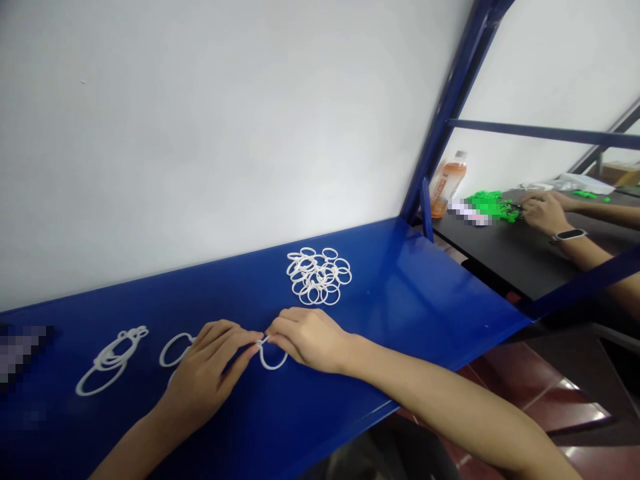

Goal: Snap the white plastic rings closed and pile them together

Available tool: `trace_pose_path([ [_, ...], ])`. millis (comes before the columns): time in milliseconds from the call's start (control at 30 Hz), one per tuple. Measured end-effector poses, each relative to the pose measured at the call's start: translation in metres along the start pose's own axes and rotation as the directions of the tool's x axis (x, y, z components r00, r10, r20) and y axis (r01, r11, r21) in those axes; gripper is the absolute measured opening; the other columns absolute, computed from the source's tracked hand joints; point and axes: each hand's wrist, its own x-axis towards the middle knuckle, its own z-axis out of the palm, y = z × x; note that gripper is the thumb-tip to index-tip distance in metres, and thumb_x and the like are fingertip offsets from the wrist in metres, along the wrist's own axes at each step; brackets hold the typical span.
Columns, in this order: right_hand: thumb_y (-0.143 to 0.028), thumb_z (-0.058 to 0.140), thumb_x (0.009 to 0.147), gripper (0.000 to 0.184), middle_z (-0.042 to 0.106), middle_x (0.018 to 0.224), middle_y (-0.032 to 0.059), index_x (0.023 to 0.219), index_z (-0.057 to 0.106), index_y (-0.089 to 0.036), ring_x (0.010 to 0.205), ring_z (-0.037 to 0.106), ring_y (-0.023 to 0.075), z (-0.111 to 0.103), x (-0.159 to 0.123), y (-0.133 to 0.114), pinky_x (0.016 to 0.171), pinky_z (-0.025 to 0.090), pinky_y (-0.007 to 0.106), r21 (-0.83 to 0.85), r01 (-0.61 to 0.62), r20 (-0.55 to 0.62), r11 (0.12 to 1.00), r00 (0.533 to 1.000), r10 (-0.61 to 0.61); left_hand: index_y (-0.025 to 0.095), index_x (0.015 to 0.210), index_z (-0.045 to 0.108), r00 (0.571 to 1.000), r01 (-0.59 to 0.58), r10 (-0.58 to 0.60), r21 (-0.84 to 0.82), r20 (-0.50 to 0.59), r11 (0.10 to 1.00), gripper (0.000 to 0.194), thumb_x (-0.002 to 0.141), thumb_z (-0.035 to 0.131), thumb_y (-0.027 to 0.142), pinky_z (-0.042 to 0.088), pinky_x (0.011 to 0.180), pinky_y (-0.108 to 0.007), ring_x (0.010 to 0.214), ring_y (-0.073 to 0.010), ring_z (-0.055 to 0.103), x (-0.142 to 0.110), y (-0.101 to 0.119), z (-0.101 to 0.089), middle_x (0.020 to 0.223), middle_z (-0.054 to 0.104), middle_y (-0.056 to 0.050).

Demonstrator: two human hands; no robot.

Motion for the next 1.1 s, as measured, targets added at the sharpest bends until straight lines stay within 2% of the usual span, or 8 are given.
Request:
trace_pose_path([
  [100, -0.030, 0.041, 0.106, 0.026, 0.066, 0.089, 0.0062, 0.103, 0.063, -0.015, 0.077, 0.061, 0.0153, 0.000, 0.000, 0.000, 0.070, 0.051, 0.027, 0.009, -0.005, 0.012, 1.000, 1.000, 0.004, 0.019, 0.101, 0.060, 0.997, -0.068, 0.074, 0.121, -0.039, 0.990, 0.012, 0.098, 0.050, 0.015, 0.044, 0.081, -0.035, 0.079, -0.0174, 0.060, 0.002, 0.002, 0.001, 0.083, 0.071, 0.000],
  [233, -0.030, 0.042, 0.105, 0.025, 0.066, 0.089, 0.0062, 0.102, 0.063, -0.016, 0.078, 0.061, 0.0152, 0.000, 0.001, 0.000, 0.071, 0.051, 0.027, 0.005, -0.018, 0.027, 1.000, 0.999, 0.018, 0.017, 0.101, 0.060, 0.995, -0.075, 0.085, 0.177, -0.049, 0.981, 0.015, 0.100, 0.046, 0.016, 0.044, 0.080, -0.035, 0.078, -0.0177, 0.060, 0.003, 0.004, 0.003, 0.080, 0.071, 0.000],
  [467, -0.030, 0.040, 0.106, 0.027, 0.064, 0.087, 0.0055, 0.104, 0.062, -0.015, 0.075, 0.058, 0.0143, -0.004, 0.000, -0.002, 0.068, 0.049, 0.026, -0.045, 0.033, 0.025, 0.998, 0.999, -0.032, 0.017, 0.100, 0.059, 0.998, -0.032, 0.037, 0.092, -0.053, 0.995, 0.013, 0.100, 0.047, 0.014, 0.043, 0.080, -0.033, 0.078, -0.0164, 0.059, 0.002, 0.004, 0.003, 0.081, 0.069, 0.000],
  [700, -0.028, 0.033, 0.108, 0.035, 0.060, 0.080, 0.0058, 0.097, 0.063, -0.014, 0.071, 0.050, 0.0155, -0.005, -0.003, -0.004, 0.063, 0.043, 0.028, -0.211, 0.152, 0.076, 0.966, 0.987, -0.139, 0.017, 0.117, 0.056, 0.998, 0.026, -0.025, 0.003, -0.063, 1.000, 0.021, 0.100, 0.043, 0.012, 0.045, 0.081, -0.032, 0.079, -0.0148, 0.062, -0.007, 0.005, 0.008, 0.084, 0.070, 0.000],
  [900, -0.021, 0.032, 0.107, 0.034, 0.059, 0.080, 0.0061, 0.094, 0.063, -0.014, 0.070, 0.048, 0.0155, -0.003, -0.004, -0.004, 0.062, 0.042, 0.028, -0.232, 0.223, 0.133, 0.947, 0.971, -0.197, 0.018, 0.121, 0.056, 0.997, -0.022, 0.024, 0.035, -0.073, 0.999, 0.036, 0.095, 0.040, 0.000, 0.044, 0.084, -0.034, 0.078, -0.0152, 0.062, -0.010, 0.010, 0.015, 0.083, 0.071, 0.001],
  [1033, -0.022, 0.039, 0.106, 0.028, 0.062, 0.087, 0.0068, 0.105, 0.066, -0.015, 0.075, 0.053, 0.0149, -0.006, -0.002, -0.001, 0.065, 0.046, 0.027, -0.199, 0.148, 0.074, 0.969, 0.988, -0.136, 0.020, 0.122, 0.055, 0.999, 0.015, -0.015, 0.014, -0.035, 1.000, 0.025, 0.099, 0.047, 0.016, 0.046, 0.082, -0.033, 0.080, -0.0160, 0.063, -0.007, 0.000, 0.009, 0.086, 0.070, 0.000],
  [1100, -0.022, 0.043, 0.105, 0.025, 0.064, 0.093, 0.0075, 0.113, 0.066, -0.016, 0.080, 0.058, 0.0149, -0.015, 0.002, 0.009, 0.068, 0.048, 0.026, -0.178, 0.084, 0.002, 0.980, 0.996, -0.085, 0.021, 0.126, 0.054, 0.997, 0.083, -0.082, 0.047, -0.008, 0.995, 0.029, 0.098, 0.053, 0.030, 0.047, 0.083, -0.034, 0.085, -0.0181, 0.063, -0.008, -0.012, 0.000, 0.089, 0.070, -0.001],
])
